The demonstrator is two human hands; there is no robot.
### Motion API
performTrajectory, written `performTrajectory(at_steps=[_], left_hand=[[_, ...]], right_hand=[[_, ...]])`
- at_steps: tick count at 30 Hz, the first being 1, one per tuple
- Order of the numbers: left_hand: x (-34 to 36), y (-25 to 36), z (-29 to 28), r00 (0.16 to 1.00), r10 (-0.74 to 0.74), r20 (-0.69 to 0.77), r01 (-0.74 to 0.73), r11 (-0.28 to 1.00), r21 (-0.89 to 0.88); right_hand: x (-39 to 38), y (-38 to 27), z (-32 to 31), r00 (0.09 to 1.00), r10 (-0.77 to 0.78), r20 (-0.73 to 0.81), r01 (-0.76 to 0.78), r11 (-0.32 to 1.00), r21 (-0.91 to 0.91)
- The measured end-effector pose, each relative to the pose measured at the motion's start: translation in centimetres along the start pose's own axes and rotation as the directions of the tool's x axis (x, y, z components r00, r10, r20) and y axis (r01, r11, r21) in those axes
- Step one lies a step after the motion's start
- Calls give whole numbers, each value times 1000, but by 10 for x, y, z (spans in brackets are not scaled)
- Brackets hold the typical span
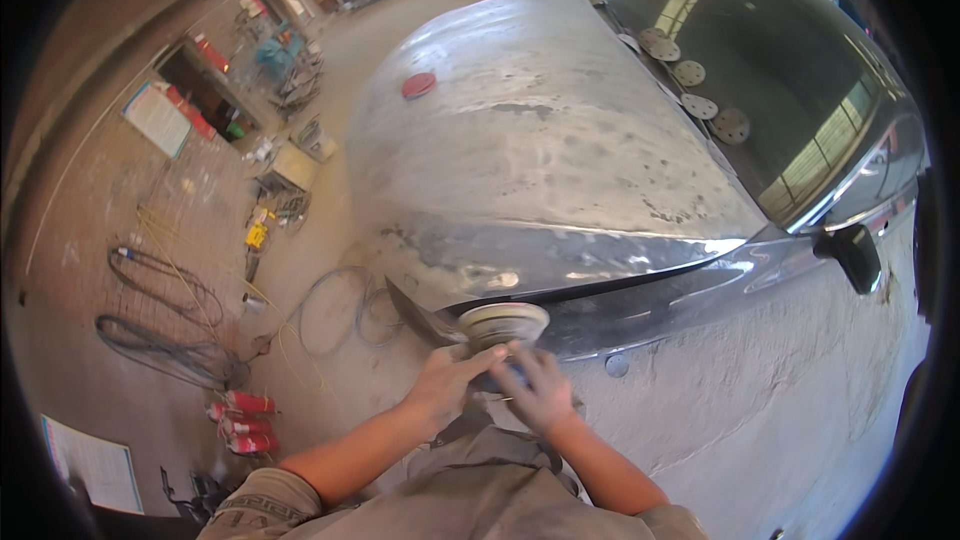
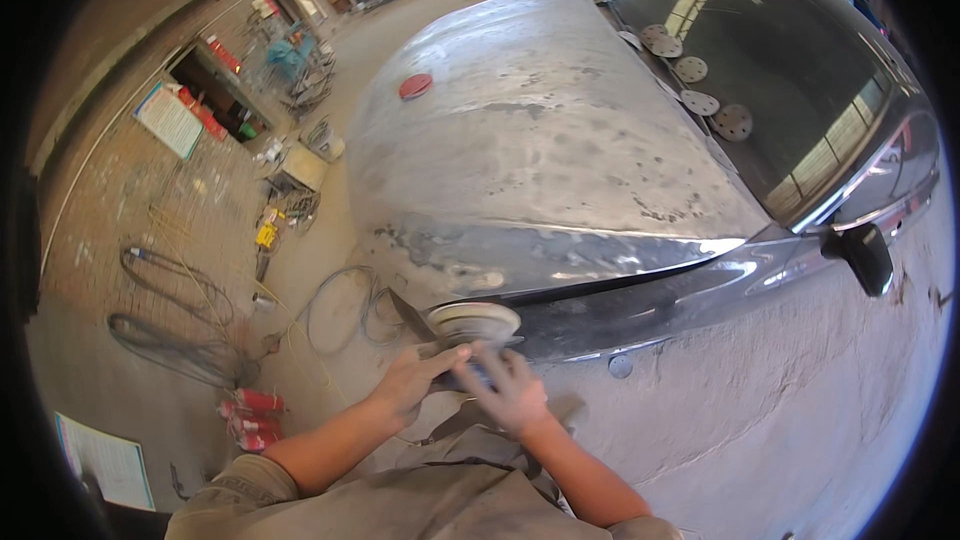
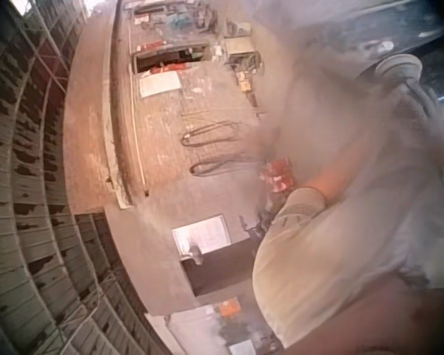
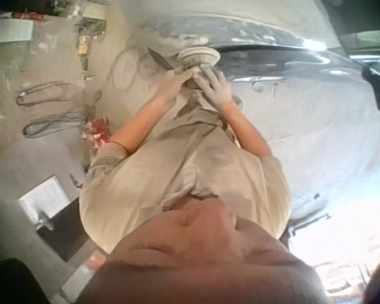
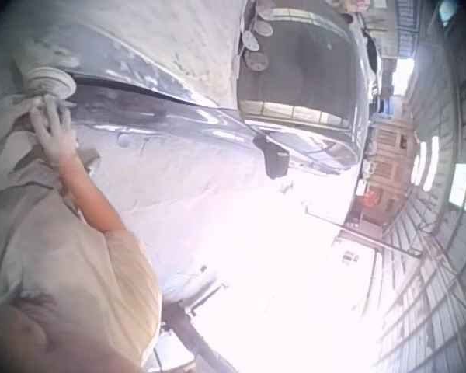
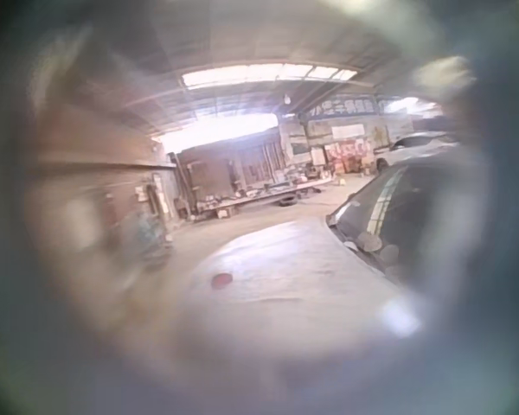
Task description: The person uses a pneumatic orbital sander to smooth the surface of a car hood. They move the sander across the hood in overlapping passes, occasionally pausing to wipe the surface with their hand. The hood appears to be in a prepped state with filler or primer applied.
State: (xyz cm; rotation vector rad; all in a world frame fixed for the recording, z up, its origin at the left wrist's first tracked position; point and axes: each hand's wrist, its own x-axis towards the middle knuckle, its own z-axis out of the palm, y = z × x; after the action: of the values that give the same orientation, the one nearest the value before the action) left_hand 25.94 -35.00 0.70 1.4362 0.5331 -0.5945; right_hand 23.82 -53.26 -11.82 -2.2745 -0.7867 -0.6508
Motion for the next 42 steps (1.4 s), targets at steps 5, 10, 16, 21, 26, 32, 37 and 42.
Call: performTrajectory(at_steps=[5,10,16,21,26,32,37,42], left_hand=[[9,16,-19,919,104,379,-83,994,-71],[50,20,-58,828,245,504,-410,878,248],[131,15,-78,414,714,565,-903,244,353],[190,4,-89,446,630,636,-894,286,344],[220,12,-97,421,654,629,-907,296,299],[227,16,-103,518,577,631,-829,519,207],[237,17,-101,525,655,544,-841,499,210],[234,24,-101,523,592,614,-825,534,188]], right_hand=[[22,22,-8,842,395,-367,-337,917,215],[82,23,-7,693,694,-196,-676,720,157],[126,24,67,695,719,3,-707,684,-181],[144,19,109,568,807,160,-683,571,-455],[171,20,135,471,857,209,-688,504,-522],[150,14,132,459,871,174,-685,471,-556],[197,22,137,355,922,153,-781,383,-493],[185,30,126,406,886,224,-701,460,-545]])
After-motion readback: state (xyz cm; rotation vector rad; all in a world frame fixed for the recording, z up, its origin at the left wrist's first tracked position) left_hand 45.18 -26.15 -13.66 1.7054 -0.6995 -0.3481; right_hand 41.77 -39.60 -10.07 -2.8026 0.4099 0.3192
